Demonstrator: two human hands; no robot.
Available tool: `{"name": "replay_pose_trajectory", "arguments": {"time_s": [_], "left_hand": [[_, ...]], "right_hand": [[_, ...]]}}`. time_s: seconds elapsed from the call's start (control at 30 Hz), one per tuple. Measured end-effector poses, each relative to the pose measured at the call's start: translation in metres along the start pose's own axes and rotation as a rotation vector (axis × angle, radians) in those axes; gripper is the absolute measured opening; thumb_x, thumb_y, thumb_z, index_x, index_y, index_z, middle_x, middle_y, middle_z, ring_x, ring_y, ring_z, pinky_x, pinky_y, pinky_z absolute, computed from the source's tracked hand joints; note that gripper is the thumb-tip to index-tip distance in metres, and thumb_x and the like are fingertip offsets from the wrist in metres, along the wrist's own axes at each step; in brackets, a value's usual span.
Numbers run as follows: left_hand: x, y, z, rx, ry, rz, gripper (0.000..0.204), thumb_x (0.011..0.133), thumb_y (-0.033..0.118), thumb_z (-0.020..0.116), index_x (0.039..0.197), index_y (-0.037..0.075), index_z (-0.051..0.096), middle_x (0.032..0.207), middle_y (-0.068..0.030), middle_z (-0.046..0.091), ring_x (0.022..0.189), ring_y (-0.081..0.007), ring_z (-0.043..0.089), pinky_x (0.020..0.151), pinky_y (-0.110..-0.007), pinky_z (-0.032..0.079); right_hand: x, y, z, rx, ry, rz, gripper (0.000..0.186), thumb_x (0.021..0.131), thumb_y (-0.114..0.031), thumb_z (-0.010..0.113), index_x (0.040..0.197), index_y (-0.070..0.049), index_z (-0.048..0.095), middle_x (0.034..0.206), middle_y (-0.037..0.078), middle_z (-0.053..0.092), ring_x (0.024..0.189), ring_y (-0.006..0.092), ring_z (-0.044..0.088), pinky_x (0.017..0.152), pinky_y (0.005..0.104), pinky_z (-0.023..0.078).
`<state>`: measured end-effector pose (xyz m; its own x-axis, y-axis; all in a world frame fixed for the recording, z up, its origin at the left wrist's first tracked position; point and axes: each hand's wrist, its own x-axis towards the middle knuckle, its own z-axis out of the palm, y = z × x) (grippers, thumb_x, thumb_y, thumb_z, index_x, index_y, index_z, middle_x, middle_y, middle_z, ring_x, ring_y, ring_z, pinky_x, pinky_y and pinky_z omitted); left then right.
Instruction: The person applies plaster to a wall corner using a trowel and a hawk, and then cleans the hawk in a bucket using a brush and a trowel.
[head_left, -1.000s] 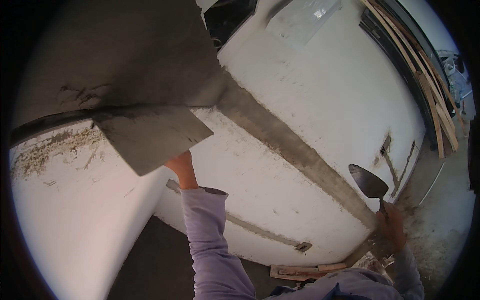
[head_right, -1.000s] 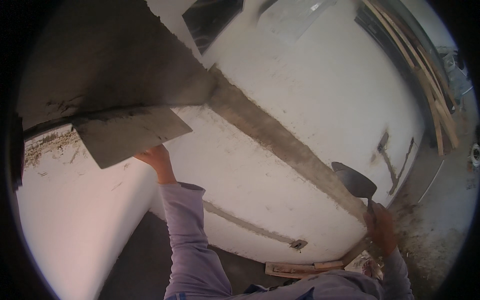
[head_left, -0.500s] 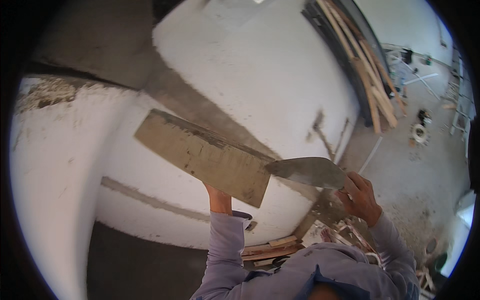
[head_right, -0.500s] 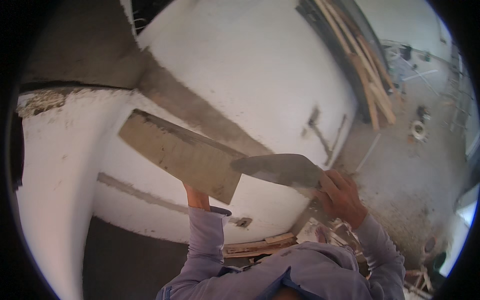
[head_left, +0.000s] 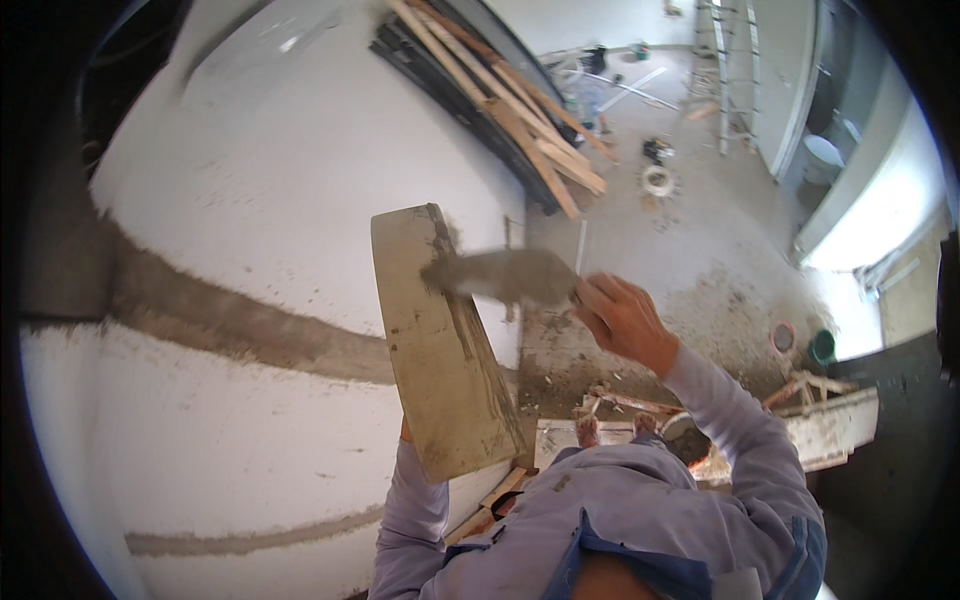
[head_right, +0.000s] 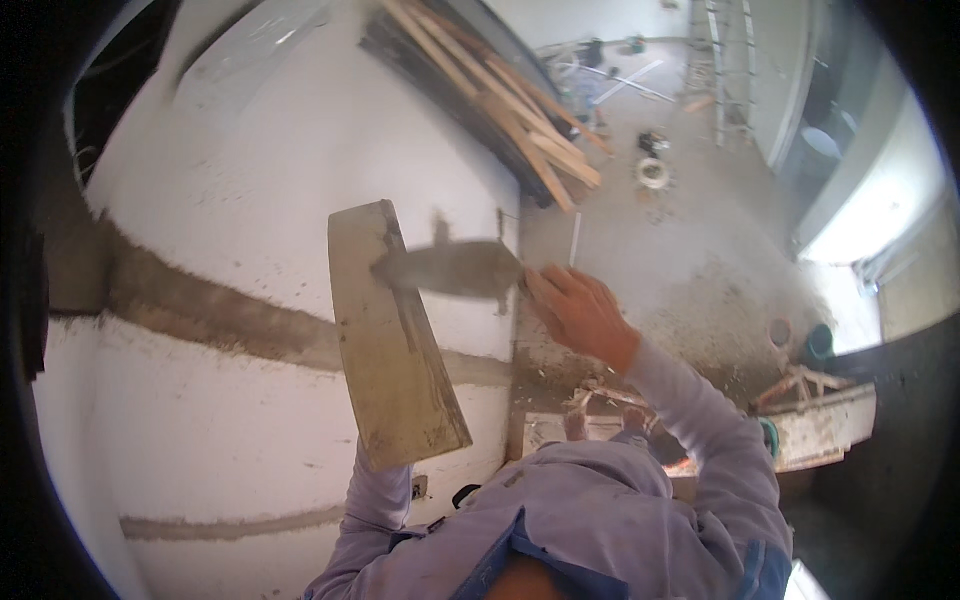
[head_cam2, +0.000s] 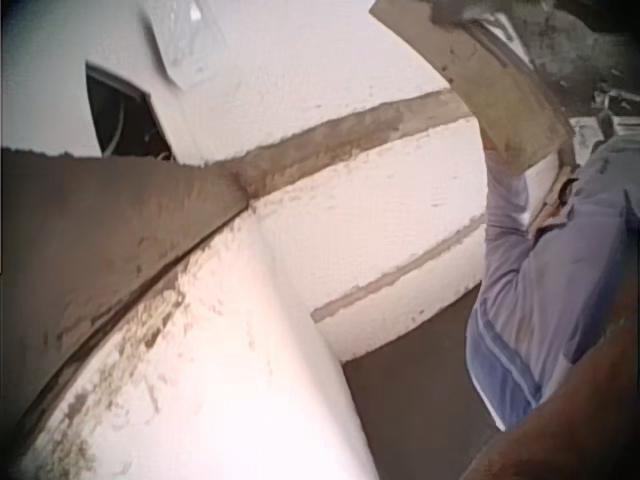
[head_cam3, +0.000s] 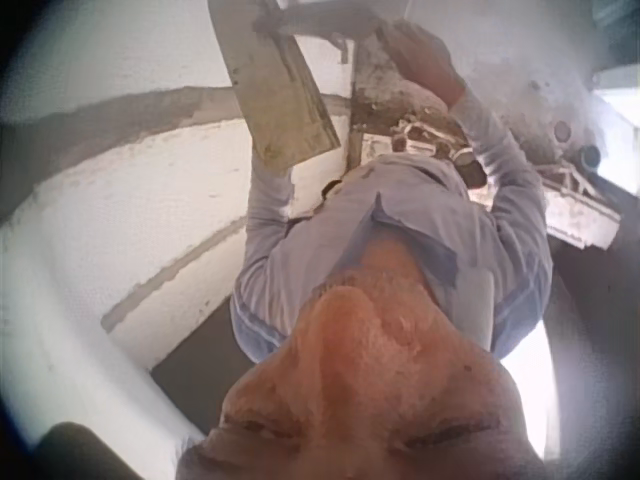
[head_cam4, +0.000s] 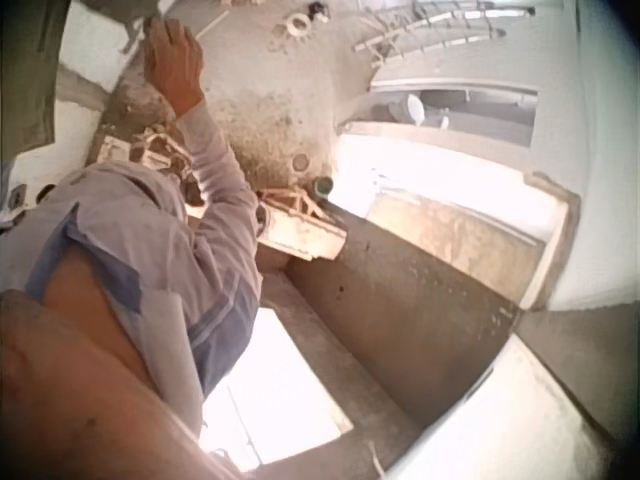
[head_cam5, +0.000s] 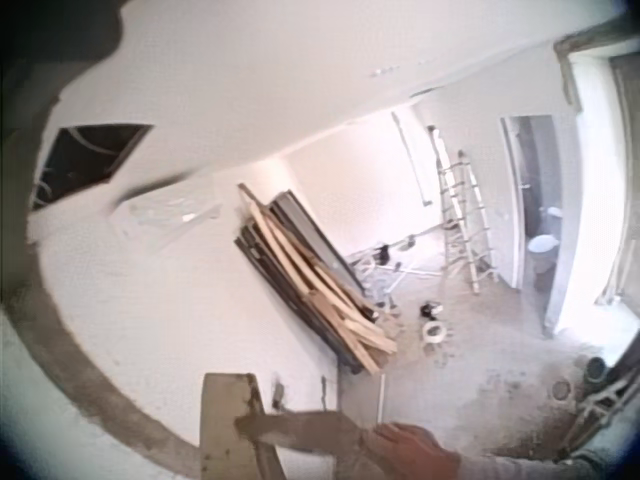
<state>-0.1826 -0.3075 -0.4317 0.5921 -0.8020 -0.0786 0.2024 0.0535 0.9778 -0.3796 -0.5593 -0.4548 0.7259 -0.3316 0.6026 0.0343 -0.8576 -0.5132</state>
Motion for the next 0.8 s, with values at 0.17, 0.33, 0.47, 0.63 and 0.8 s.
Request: {"name": "replay_pose_trajectory", "arguments": {"time_s": [0.17, 0.33, 0.47, 0.63, 0.8], "left_hand": [[0.012, -0.007, 0.001, 0.041, -0.176, -0.169, 0.045, 0.088, 0.032, 0.064, 0.119, 0.002, 0.052, 0.107, -0.0097, 0.059, 0.093, -0.0225, 0.060, 0.077, -0.035, 0.052], [0.049, -0.016, 0.009, 0.042, -0.275, -0.204, 0.045, 0.088, 0.033, 0.064, 0.118, 0.002, 0.054, 0.104, -0.0094, 0.060, 0.090, -0.0227, 0.061, 0.075, -0.035, 0.052], [0.067, -0.029, 0.022, 0.033, -0.358, -0.257, 0.045, 0.087, 0.035, 0.065, 0.116, 0.002, 0.055, 0.101, -0.0092, 0.061, 0.088, -0.0229, 0.062, 0.074, -0.035, 0.052], [0.082, -0.043, 0.040, 0.051, -0.505, -0.342, 0.045, 0.087, 0.036, 0.065, 0.115, 0.002, 0.057, 0.098, -0.0089, 0.063, 0.086, -0.0230, 0.063, 0.072, -0.035, 0.052], [0.112, -0.046, 0.091, 0.021, -0.650, -0.338, 0.045, 0.087, 0.038, 0.065, 0.113, 0.002, 0.058, 0.095, -0.0086, 0.064, 0.083, -0.0232, 0.064, 0.070, -0.035, 0.052]], "right_hand": [[0.017, 0.038, -0.005, -0.173, 0.217, 0.170, 0.038, 0.083, -0.015, 0.064, 0.118, -0.005, 0.052, 0.090, 0.010, 0.055, 0.078, 0.0310, 0.059, 0.062, 0.0413, 0.048], [-0.038, -0.001, -0.033, -0.129, 0.222, 0.278, 0.033, 0.080, -0.009, 0.067, 0.110, -0.004, 0.056, 0.088, 0.011, 0.056, 0.072, 0.0303, 0.059, 0.058, 0.0391, 0.047], [-0.081, -0.036, -0.027, -0.206, 0.211, 0.226, 0.027, 0.081, -0.008, 0.067, 0.105, -0.002, 0.059, 0.087, 0.013, 0.057, 0.070, 0.0310, 0.059, 0.058, 0.0392, 0.048], [-0.105, -0.018, -0.034, -0.408, 0.345, 0.520, 0.034, 0.079, -0.010, 0.068, 0.111, -0.008, 0.056, 0.090, 0.010, 0.057, 0.073, 0.0311, 0.060, 0.060, 0.0392, 0.048], [-0.145, -0.051, -0.074, -0.433, 0.517, 0.705, 0.029, 0.080, -0.010, 0.067, 0.107, -0.008, 0.057, 0.087, 0.011, 0.055, 0.074, 0.0323, 0.059, 0.060, 0.0405, 0.048]]}}
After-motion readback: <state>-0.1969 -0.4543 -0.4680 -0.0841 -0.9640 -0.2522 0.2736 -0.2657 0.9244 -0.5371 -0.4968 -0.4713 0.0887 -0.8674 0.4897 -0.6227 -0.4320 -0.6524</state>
